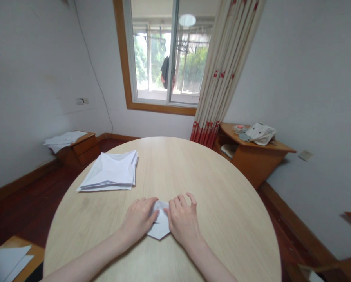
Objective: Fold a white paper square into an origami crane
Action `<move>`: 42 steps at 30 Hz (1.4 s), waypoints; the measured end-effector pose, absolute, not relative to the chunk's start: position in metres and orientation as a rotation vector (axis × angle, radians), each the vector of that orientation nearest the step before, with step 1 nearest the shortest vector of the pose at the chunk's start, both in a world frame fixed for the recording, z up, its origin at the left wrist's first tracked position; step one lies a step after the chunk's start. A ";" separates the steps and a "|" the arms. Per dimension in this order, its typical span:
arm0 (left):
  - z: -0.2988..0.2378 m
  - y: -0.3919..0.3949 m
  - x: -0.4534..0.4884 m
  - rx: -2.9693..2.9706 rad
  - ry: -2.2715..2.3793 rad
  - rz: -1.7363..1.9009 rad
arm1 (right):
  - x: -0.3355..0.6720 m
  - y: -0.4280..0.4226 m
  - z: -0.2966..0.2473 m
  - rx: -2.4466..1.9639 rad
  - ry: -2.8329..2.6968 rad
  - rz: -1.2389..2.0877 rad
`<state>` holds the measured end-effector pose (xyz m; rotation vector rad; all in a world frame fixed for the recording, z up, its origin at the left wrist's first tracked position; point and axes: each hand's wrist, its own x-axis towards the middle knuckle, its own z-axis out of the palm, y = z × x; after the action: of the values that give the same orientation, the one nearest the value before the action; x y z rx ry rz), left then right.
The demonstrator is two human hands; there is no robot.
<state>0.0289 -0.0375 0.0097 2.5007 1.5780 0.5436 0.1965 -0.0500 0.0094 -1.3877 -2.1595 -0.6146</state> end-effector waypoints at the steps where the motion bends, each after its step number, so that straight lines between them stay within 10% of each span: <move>1: 0.010 -0.038 0.029 2.500 1.580 0.538 | 0.196 -0.050 0.010 -1.392 -2.163 -0.611; 42: -0.001 -0.029 0.018 2.511 1.163 0.711 | 0.210 -0.046 0.001 -1.212 -2.402 -0.482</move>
<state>0.0184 -0.0294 -0.0012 2.5111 1.1628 0.7109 0.2099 -0.0455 0.0007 -1.2123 -2.4017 -0.4821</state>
